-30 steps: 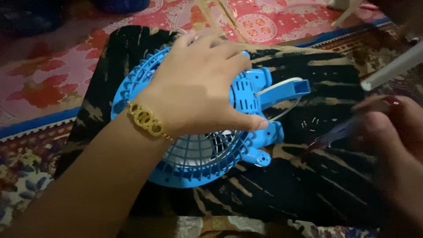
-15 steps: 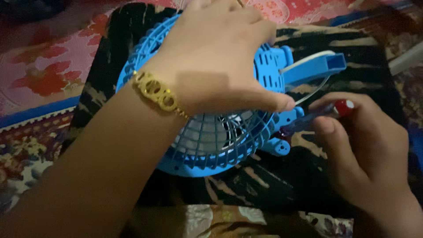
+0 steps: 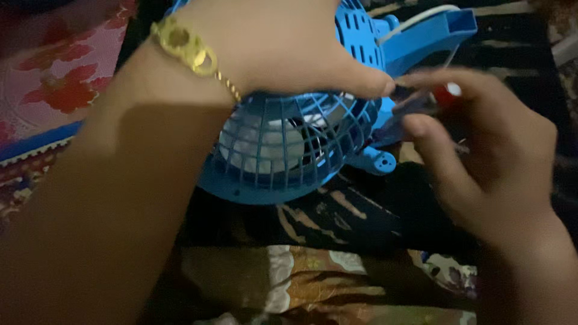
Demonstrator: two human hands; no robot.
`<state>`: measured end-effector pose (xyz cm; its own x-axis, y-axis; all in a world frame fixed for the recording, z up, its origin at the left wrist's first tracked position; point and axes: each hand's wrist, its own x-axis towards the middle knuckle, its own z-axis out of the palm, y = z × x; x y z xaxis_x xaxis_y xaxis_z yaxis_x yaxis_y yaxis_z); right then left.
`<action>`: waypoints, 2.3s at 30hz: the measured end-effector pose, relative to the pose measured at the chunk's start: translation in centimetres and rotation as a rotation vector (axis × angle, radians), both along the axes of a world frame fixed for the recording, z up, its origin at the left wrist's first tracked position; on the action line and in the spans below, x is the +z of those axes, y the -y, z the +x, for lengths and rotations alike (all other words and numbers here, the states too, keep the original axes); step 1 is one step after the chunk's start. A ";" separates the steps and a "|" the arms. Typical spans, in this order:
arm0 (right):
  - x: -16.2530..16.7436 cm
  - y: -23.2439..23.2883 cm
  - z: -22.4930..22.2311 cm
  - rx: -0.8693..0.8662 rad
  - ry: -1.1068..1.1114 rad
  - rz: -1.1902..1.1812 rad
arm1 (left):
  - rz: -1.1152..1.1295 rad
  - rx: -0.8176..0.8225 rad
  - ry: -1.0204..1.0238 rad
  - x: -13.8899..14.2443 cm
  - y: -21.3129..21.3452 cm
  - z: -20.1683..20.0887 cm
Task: The person services a small blue desk fan on a mat. They unscrew and remove the front grille by hand, take off the blade cover, then use a screwdriver to unscrew the rear housing while holding the fan steady, working on the screws at the back of the fan.
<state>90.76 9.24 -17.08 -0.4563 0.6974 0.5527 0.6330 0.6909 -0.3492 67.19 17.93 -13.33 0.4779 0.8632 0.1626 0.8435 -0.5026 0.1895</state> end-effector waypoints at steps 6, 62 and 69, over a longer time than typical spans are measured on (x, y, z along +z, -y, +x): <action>1.4 0.9 -1.6 -0.033 0.013 0.172 | 0.178 -0.202 0.136 0.4 0.8 1.4; 2.2 0.2 -4.0 -0.164 -0.002 0.185 | 0.072 -0.720 0.457 1.1 -1.9 -1.6; 2.5 0.4 -4.1 -0.151 0.037 0.214 | -0.073 -0.683 0.476 1.0 -1.9 -1.8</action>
<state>86.65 8.86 -14.62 -0.3785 0.6282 0.6798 0.7443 0.6432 -0.1799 65.38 19.78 -12.35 0.7942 0.4250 0.4344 0.1795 -0.8470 0.5004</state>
